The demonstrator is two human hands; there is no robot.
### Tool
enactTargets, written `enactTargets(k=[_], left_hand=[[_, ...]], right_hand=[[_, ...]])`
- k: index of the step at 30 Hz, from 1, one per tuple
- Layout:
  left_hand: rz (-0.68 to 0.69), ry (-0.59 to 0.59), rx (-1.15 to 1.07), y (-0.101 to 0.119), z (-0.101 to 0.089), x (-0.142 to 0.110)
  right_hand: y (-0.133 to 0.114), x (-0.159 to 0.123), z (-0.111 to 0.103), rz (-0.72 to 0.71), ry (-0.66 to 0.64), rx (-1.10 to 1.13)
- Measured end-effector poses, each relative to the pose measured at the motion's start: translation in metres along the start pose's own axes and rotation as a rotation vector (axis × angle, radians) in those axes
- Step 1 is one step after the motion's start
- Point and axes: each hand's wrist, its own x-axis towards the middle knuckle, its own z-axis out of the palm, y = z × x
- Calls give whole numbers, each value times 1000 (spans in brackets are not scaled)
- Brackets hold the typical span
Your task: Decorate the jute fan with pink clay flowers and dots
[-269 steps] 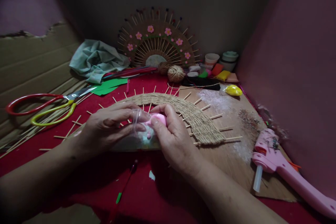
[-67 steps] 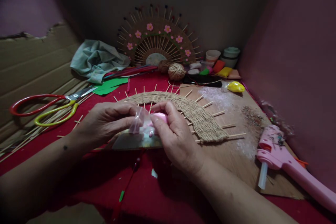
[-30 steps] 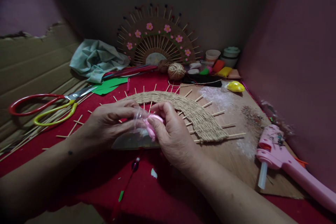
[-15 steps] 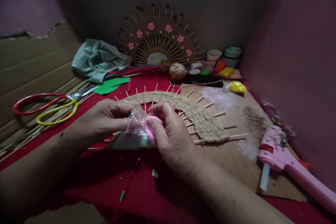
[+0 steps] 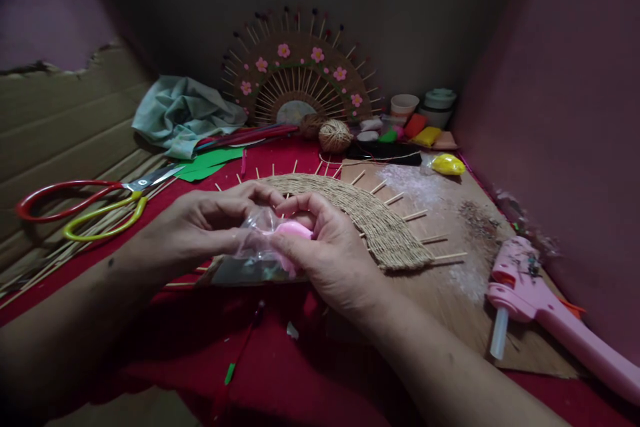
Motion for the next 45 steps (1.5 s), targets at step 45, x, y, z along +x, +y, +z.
enactTargets(k=[45], left_hand=[[-242, 351, -678, -11, -11, 11]], right_hand=[[-15, 19, -20, -199, 265, 113]])
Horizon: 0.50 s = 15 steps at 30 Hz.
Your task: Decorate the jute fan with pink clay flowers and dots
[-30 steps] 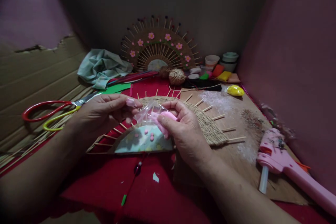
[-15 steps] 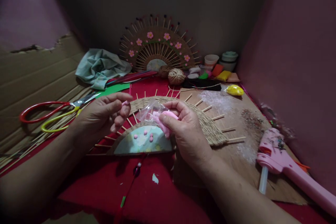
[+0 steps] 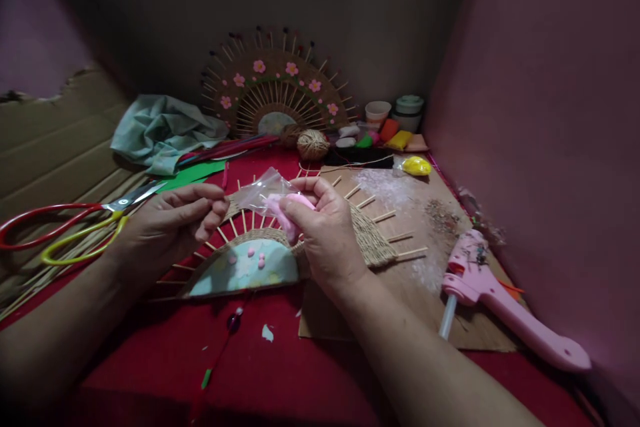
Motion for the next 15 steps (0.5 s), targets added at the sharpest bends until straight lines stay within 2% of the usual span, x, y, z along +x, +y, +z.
enactTargets(k=[3, 8, 10, 15], left_hand=[[-16, -35, 55, -4, -6, 2], [162, -71, 8, -9, -15, 6], [189, -94, 21, -9, -16, 6], [89, -104, 37, -6, -14, 0]], right_hand=[[-2, 2, -1, -8, 1, 3], [0, 3, -6, 12, 19, 29], [1, 3, -8, 40, 19, 39], [2, 2, -10, 94, 54, 46]])
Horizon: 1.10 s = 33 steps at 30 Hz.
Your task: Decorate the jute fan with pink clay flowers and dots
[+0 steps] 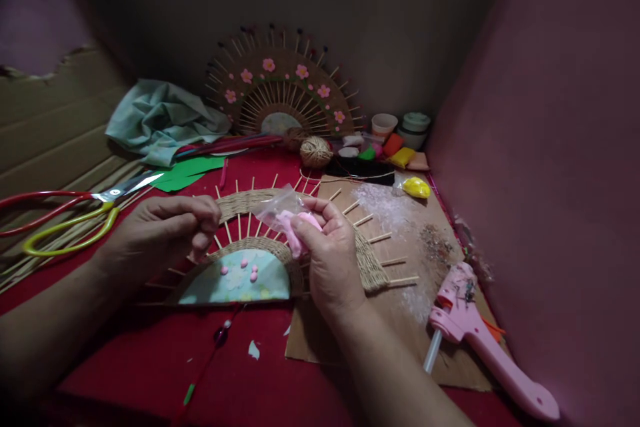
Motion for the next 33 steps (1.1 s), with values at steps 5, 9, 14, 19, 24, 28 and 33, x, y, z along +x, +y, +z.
enactTargets(k=[5, 9, 14, 19, 24, 28, 33], left_hand=[[-114, -68, -34, 3, 4, -1], [-197, -99, 34, 4, 7, -3], [-250, -84, 16, 8, 12, -11], [-103, -62, 72, 28, 3, -18], [68, 32, 308, 51, -15, -12], [88, 54, 310, 52, -27, 0], [14, 65, 368, 50, -32, 10]], right_hand=[[0, 1, 1, -4, 21, -25], [-12, 2, 1, -72, 120, -188], [-54, 9, -10, -202, 250, -780], [-94, 37, -44, -97, 346, -1433], [-102, 70, -76, -16, 353, -1664], [-94, 76, -73, -86, 345, -1817], [-69, 50, -26, -293, 97, -1852]])
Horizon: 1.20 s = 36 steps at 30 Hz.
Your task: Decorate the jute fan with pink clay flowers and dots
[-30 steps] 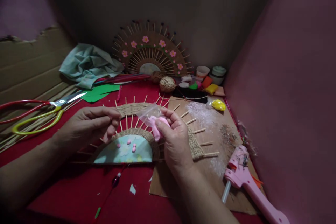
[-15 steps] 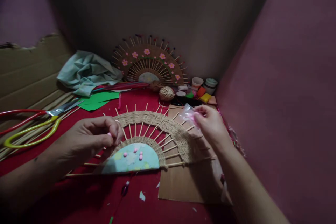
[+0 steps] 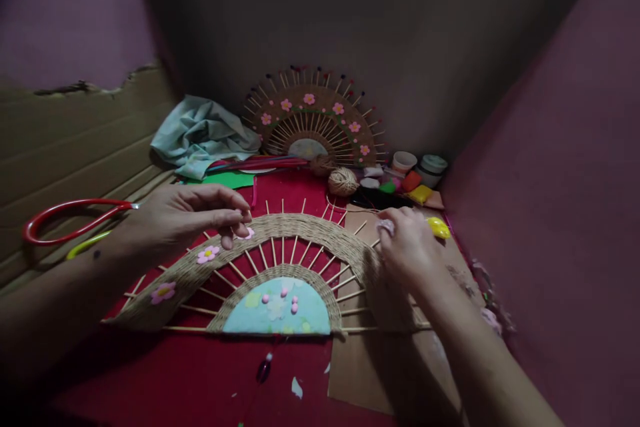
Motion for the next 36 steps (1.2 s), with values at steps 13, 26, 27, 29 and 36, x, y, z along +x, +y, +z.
enactTargets(k=[13, 26, 27, 29, 36], left_hand=[[-102, -200, 447, -8, -2, 56], [-30, -317, 815, -22, -1, 77], [-25, -320, 823, -24, -2, 77], [-2, -321, 832, -28, -4, 78], [14, -357, 808, -37, -4, 82]], right_hand=[[-49, -60, 50, -459, 305, 367], [-37, -68, 46, -396, 385, 458], [-37, -68, 47, -394, 384, 459], [-36, -67, 50, -388, 375, 467], [-45, -60, 49, -341, 229, 430]])
